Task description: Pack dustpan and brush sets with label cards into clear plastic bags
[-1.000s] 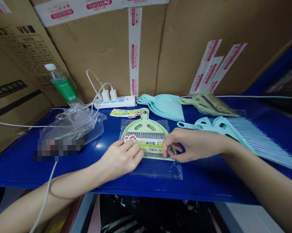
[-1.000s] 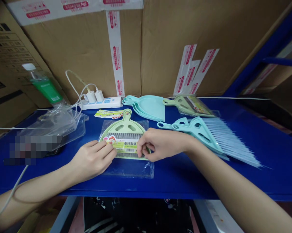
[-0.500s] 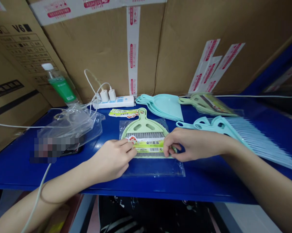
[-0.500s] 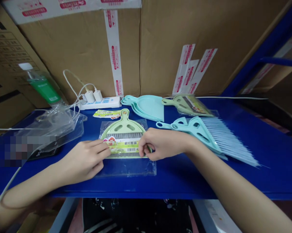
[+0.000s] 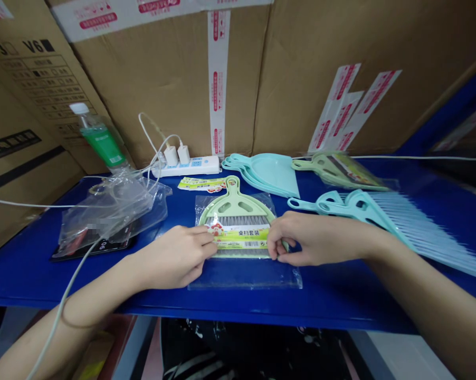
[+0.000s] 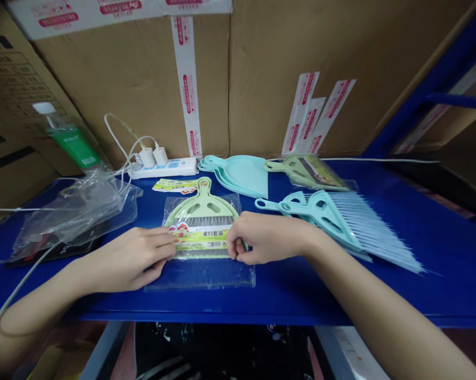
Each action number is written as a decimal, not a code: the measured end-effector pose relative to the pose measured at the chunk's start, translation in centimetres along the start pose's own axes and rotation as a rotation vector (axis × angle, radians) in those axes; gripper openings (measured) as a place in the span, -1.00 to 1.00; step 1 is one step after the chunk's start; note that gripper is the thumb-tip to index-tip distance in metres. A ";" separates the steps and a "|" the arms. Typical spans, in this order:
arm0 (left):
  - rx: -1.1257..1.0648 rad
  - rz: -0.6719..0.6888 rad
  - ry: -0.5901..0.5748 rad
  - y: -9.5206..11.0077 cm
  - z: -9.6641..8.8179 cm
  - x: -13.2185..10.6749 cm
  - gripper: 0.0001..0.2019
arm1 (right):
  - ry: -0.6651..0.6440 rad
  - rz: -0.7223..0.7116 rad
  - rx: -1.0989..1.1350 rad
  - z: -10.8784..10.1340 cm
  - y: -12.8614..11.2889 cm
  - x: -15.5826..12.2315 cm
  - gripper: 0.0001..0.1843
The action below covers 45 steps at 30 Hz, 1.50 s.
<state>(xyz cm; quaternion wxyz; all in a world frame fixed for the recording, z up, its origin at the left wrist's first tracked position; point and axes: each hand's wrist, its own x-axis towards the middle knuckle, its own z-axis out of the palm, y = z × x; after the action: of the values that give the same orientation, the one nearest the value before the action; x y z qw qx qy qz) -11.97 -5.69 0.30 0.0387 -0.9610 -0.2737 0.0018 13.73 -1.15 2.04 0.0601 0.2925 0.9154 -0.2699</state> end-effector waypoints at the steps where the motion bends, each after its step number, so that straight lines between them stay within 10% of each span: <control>1: -0.010 -0.005 -0.005 0.0 0.0 0.0 -0.88 | 0.005 0.006 0.004 0.0 -0.1 0.1 -0.92; 17: -0.145 -0.093 -0.079 -0.3 -0.9 -0.2 -0.85 | 0.108 0.292 -0.259 0.4 0.1 0.3 -0.68; 45: -0.199 -0.039 -0.090 -0.6 -0.5 0.1 -0.78 | 0.017 0.168 -0.107 -0.3 0.2 -0.1 -0.97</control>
<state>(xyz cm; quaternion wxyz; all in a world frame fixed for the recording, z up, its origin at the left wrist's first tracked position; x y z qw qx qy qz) -12.22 -5.19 0.85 -0.0691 -0.9536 -0.2927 0.0171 13.95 -0.96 2.23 0.0900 0.3669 0.9012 -0.2123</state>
